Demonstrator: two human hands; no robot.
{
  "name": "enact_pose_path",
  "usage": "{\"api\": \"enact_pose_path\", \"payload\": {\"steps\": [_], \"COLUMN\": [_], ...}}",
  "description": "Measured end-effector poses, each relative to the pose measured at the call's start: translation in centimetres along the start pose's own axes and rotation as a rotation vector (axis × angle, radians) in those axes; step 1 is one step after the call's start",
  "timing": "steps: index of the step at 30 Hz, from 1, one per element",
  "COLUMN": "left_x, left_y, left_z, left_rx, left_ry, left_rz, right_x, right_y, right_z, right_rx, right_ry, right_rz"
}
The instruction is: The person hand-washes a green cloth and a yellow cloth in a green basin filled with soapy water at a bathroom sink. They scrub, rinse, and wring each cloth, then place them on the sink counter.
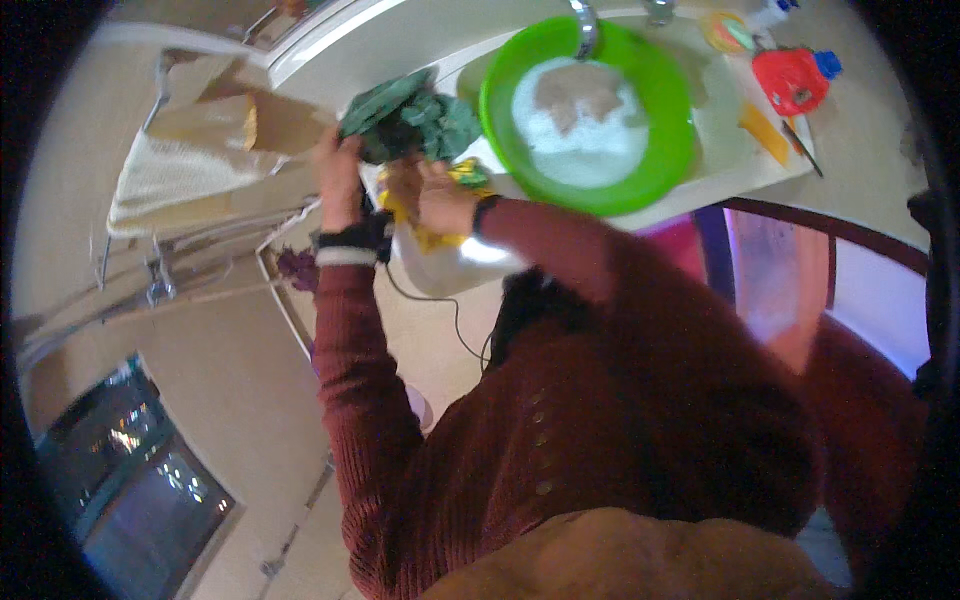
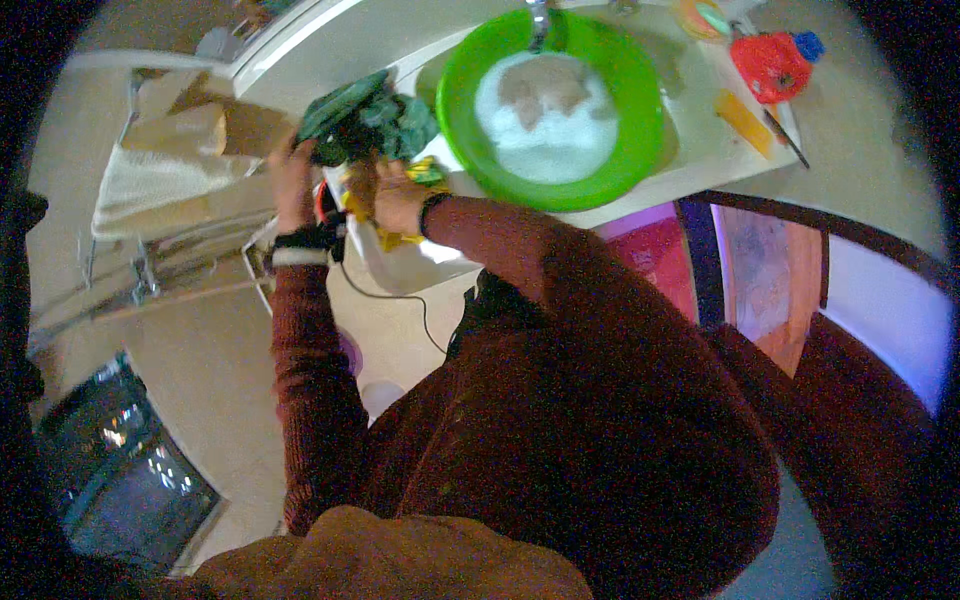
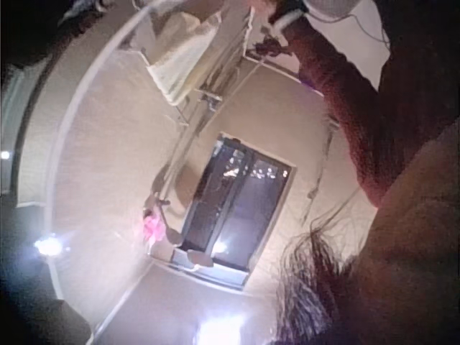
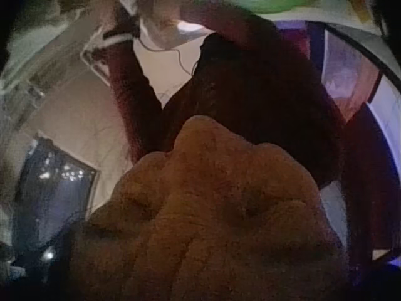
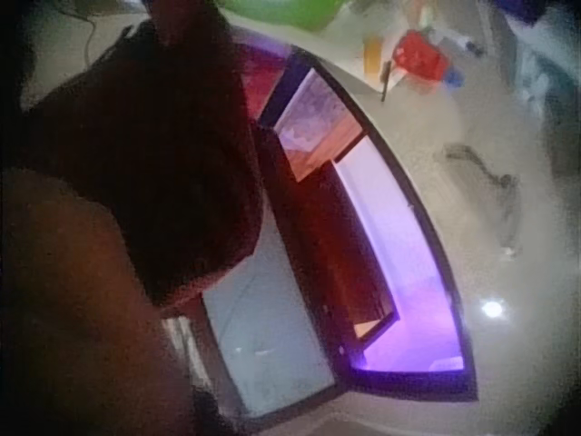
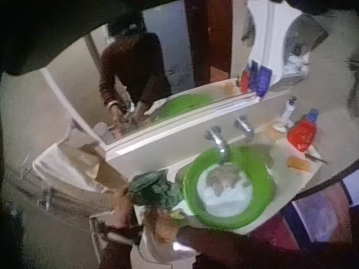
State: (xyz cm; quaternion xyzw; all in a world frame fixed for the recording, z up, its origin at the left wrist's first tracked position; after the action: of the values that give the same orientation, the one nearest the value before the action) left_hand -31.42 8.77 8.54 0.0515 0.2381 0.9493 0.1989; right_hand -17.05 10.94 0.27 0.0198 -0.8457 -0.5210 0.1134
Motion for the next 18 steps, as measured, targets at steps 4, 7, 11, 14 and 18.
{"api": "enact_pose_path", "payload": {"steps": [4, 7, 11, 14, 18], "left_x": [-3.0, -4.7, -8.7, -11.5, -16.1], "left_y": [2.3, 4.1, 7.1, 5.8, 0.8], "left_z": [6.5, 10.5, 15.0, 12.8, 2.9], "left_rx": [-0.503, -0.723, -0.736, -0.773, -0.62], "left_ry": [0.091, 0.149, -0.137, -0.098, 0.206], "left_rz": [0.044, 0.126, 0.237, 0.151, 0.07], "right_x": [-0.6, -6.2, -9.1, -11.5, -19.1], "right_y": [-1.0, 2.7, 4.1, 10.1, 17.8], "right_z": [-1.0, -4.0, 0.2, 5.1, 12.1], "right_rx": [0.188, 0.105, 0.512, 0.883, 1.204], "right_ry": [0.079, 0.383, 0.058, -0.126, -0.366], "right_rz": [-0.095, 0.116, -0.183, 0.033, 0.18]}}
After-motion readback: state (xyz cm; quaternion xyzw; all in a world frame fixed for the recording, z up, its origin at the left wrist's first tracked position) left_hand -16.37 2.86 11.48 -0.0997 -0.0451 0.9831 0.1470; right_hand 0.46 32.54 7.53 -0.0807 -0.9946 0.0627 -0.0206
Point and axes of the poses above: each hand's wrist, its own x-axis towards the middle knuckle, its own y-axis out of the back of the hand, z = x × y, the point moved 10 cm from there along x, towards the middle knuckle, and after that the axes turned 3 degrees about z, right-handed, at the moved point
